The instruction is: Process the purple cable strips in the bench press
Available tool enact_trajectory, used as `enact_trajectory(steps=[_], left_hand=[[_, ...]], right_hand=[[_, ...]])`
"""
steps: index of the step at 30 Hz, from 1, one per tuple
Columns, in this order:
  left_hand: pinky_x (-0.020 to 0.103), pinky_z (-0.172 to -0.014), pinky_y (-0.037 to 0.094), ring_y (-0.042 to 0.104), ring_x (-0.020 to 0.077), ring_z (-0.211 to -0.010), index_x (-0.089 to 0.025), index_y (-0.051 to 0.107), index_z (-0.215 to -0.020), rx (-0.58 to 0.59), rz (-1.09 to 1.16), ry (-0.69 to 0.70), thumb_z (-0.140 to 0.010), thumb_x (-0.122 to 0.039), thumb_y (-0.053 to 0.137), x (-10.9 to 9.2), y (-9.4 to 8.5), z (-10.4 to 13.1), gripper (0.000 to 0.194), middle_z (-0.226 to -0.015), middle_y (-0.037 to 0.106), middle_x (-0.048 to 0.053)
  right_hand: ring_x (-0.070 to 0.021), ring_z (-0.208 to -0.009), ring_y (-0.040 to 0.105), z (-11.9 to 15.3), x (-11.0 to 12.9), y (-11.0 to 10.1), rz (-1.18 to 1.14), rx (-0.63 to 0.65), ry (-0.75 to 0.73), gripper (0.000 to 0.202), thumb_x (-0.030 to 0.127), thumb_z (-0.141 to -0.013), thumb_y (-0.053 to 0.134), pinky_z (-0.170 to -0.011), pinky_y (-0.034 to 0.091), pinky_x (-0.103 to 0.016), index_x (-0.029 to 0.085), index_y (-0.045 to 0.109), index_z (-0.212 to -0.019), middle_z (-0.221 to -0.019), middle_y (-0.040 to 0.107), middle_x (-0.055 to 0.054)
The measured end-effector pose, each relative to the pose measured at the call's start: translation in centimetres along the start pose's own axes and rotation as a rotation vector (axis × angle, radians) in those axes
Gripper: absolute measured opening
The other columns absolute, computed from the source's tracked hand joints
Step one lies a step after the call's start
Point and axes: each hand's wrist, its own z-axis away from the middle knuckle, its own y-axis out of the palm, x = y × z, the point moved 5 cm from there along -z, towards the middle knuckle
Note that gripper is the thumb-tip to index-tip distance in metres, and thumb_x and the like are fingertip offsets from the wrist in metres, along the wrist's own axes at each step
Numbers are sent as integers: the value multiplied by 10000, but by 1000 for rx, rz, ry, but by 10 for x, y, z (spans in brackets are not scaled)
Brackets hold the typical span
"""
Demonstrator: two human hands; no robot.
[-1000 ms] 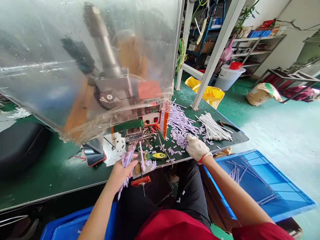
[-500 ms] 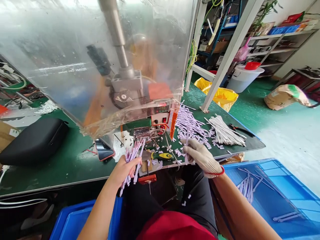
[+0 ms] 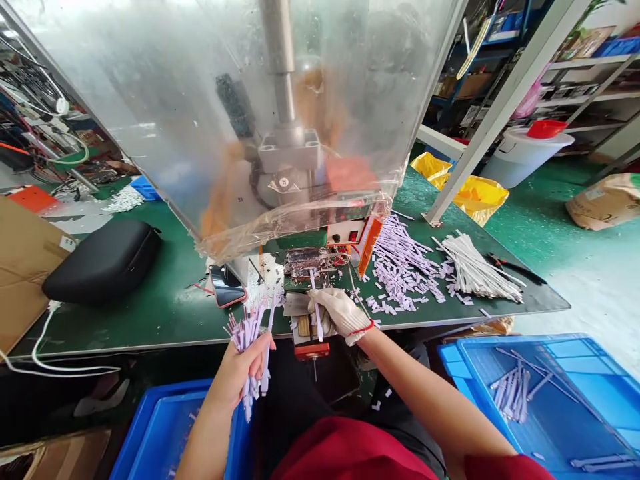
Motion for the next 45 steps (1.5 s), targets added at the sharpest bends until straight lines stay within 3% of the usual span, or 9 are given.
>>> enact_trajectory(steps=[11, 20, 27, 30, 34, 37, 41, 43, 45], left_hand=[[156, -390, 323, 429, 48, -360, -136, 658, -669, -46, -18, -15, -737, -515, 749, -1, -1, 2, 396, -461, 495, -48], [181, -382, 345, 449, 62, -375, -129, 663, -626, 101, -119, 34, -733, -507, 751, -13, 8, -4, 402, -536, 630, 30], [191, -399, 333, 448, 65, -376, -127, 672, -663, 231, -242, 53, -755, -472, 740, -24, 18, -13, 363, -535, 640, 28], [201, -409, 345, 443, 69, -386, -138, 652, -652, 297, -348, 45, -770, -443, 731, -27, 29, -19, 336, -538, 629, 17], [211, -431, 345, 422, 81, -417, -170, 594, -643, 359, -435, 96, -832, -432, 673, -34, 42, -18, 332, -487, 528, -34], [217, -419, 320, 402, 89, -429, -185, 590, -691, 408, -477, 93, -840, -435, 665, -37, 36, -11, 301, -489, 468, -57], [240, -481, 396, 486, 120, -460, -175, 622, -734, 464, -460, 57, -888, -446, 599, -32, 25, -13, 312, -504, 538, -25], [263, -575, 468, 591, 154, -556, -165, 640, -805, 412, -425, 115, -916, -432, 552, -28, 30, -24, 303, -607, 636, 19], [278, -617, 498, 638, 173, -601, -162, 645, -928, 306, -425, 179, -895, -405, 578, -24, 43, -38, 255, -675, 674, 27]], right_hand=[[-122, -319, 529, -9, -3, -3, -42, -41, 58, 443, 569, -807, 571, -288, 373, -203, 148, 635, -684, -502, 641, -35], [-122, -324, 508, -10, -1, 0, -40, -9, 56, 447, 582, -819, 556, -298, 355, -209, 162, 623, -681, -479, 616, -28], [-97, -509, 521, 33, 45, -17, 287, -288, -194, 347, 529, -805, 657, -460, 393, -203, 186, 611, -774, -651, 634, 5], [-103, -606, 548, 52, 55, 3, 246, -136, -290, 276, 452, -806, 679, -538, 423, -205, 183, 656, -865, -757, 664, -4], [-83, -472, 464, 59, 45, 19, 11, -58, -271, 299, 446, -837, 657, -451, 372, -199, 168, 600, -744, -566, 567, 24], [-74, -430, 446, 62, 44, -7, -138, -151, -276, 328, 464, -829, 676, -402, 347, -190, 166, 594, -718, -549, 557, 23], [-66, -447, 451, 86, 55, -94, -322, -592, -435, 325, 469, -761, 755, -397, 348, -176, 180, 609, -785, -591, 552, 35], [-87, -476, 506, 94, 54, -116, -199, -587, -427, 331, 484, -787, 735, -426, 395, -197, 173, 630, -820, -631, 594, 9], [-103, -500, 542, 93, 43, -112, -70, -431, -344, 339, 497, -823, 698, -450, 421, -215, 163, 645, -858, -675, 630, -15]])
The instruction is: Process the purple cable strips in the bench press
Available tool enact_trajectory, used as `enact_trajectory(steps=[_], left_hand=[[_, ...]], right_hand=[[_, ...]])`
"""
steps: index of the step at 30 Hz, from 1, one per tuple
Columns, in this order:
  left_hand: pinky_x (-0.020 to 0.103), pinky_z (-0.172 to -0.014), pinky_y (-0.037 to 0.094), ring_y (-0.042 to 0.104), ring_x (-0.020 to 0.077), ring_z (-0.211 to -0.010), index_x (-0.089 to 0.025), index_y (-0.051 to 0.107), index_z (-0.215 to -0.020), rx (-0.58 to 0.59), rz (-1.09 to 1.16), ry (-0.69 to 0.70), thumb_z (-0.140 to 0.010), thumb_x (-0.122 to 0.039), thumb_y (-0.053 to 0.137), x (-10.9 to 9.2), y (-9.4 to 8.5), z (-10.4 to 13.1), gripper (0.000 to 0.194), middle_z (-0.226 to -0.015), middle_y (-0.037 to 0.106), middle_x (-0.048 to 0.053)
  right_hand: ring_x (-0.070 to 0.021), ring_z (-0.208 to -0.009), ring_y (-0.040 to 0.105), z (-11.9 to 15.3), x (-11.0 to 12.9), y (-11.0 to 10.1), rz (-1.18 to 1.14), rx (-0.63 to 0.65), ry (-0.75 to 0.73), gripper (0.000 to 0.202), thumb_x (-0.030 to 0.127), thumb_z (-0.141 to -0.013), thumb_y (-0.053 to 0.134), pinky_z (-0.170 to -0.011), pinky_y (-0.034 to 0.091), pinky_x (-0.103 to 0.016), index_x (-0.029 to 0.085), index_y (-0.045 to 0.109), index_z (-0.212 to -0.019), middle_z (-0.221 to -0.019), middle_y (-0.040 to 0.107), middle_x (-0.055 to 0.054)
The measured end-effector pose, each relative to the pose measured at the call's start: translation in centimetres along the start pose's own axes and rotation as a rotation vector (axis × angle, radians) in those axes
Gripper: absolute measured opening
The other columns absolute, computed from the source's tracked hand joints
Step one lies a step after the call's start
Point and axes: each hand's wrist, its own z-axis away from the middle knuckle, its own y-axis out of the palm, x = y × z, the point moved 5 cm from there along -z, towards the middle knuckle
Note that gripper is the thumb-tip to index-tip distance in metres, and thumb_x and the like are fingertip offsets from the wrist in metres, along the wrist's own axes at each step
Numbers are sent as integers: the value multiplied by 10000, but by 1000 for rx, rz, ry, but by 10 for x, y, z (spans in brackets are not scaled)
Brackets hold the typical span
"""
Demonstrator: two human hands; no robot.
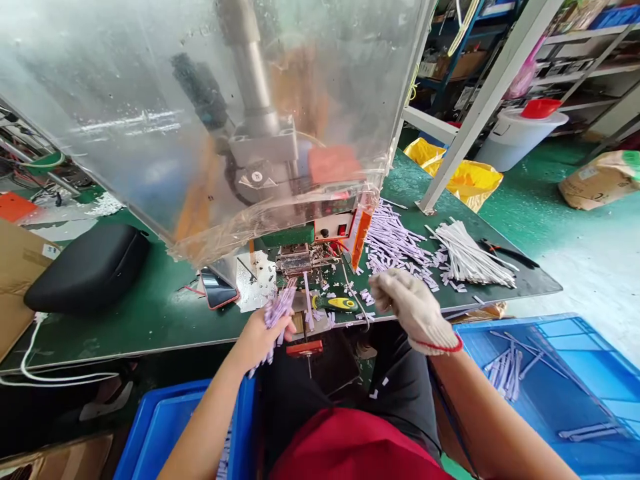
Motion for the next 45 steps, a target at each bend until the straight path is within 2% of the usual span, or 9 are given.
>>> enact_trajectory(steps=[6, 11, 20, 24, 28, 33, 39, 42, 45], left_hand=[[248, -435, 393, 541, 163, -367, -181, 667, -920, -207, -205, -127, -828, -407, 646, 0, 33, -43, 245, -415, 514, -71], [267, -488, 416, 544, 171, -373, -180, 653, -727, -251, -221, -69, -848, -416, 624, -6, 33, -46, 267, -373, 511, -46], [240, -489, 384, 466, 122, -393, -186, 639, -670, -43, -139, 51, -874, -450, 615, -44, -1, 12, 335, -390, 475, -56], [241, -459, 353, 443, 112, -405, -206, 506, -551, -20, -224, 54, -847, -417, 646, -58, 4, 30, 390, -417, 455, -49], [235, -430, 338, 425, 106, -395, -190, 605, -645, 17, -198, 41, -851, -411, 645, -53, 11, 51, 304, -430, 442, -57], [221, -406, 354, 450, 106, -379, -165, 640, -653, -108, 256, -126, -792, -444, 716, 5, -17, 102, 321, -419, 503, -33], [242, -621, 522, 648, 144, -653, -146, 577, -678, -948, 1026, -261, -847, -277, 710, 130, -79, 188, 252, -723, 641, 20], [321, -719, 559, 681, 189, -815, -129, 615, -838, -1202, 1122, -369, -927, -255, 623, 183, -74, 229, 155, -928, 675, 70], [414, -812, 568, 656, 226, -965, -144, 617, -1151, -1278, 1185, -421, -941, -316, 616, 203, -51, 251, 272, -1156, 643, 98]], right_hand=[[-89, -462, 486, 25, -41, 38, -13, 136, 118, 363, 526, -857, 638, -428, 376, -208, 170, 595, -799, -620, 588, 11], [-95, -438, 472, 25, -51, 53, 52, 212, 150, 385, 536, -862, 619, -426, 371, -215, 178, 549, -738, -558, 564, 18], [-131, -679, 622, 15, -13, 96, -203, 382, 42, 410, 511, -835, 670, -575, 472, -230, 176, 637, -1068, -896, 657, -38], [-123, -624, 596, 24, -2, 119, -206, 399, -12, 331, 487, -840, 680, -570, 458, -226, 160, 651, -883, -766, 643, -27], [-118, -548, 546, 27, 0, 112, -182, 253, -15, 317, 473, -841, 675, -514, 419, -228, 170, 615, -770, -670, 607, -12], [-155, -608, 540, 35, 18, 47, -46, -19, -151, 297, 507, -833, 654, -569, 451, -273, 214, 604, -823, -707, 595, -19], [-209, -584, 576, 62, -39, 26, 910, 450, -47, 416, 632, -814, 587, -552, 454, -319, 243, 616, -671, -636, 628, -39], [-226, -609, 625, 77, -81, 36, 1097, 509, -71, 406, 632, -820, 556, -589, 485, -332, 254, 614, -681, -674, 667, -36], [-267, -824, 695, 94, -108, 55, 1096, 481, -108, 304, 527, -833, 554, -742, 532, -363, 253, 665, -899, -934, 739, -55]])
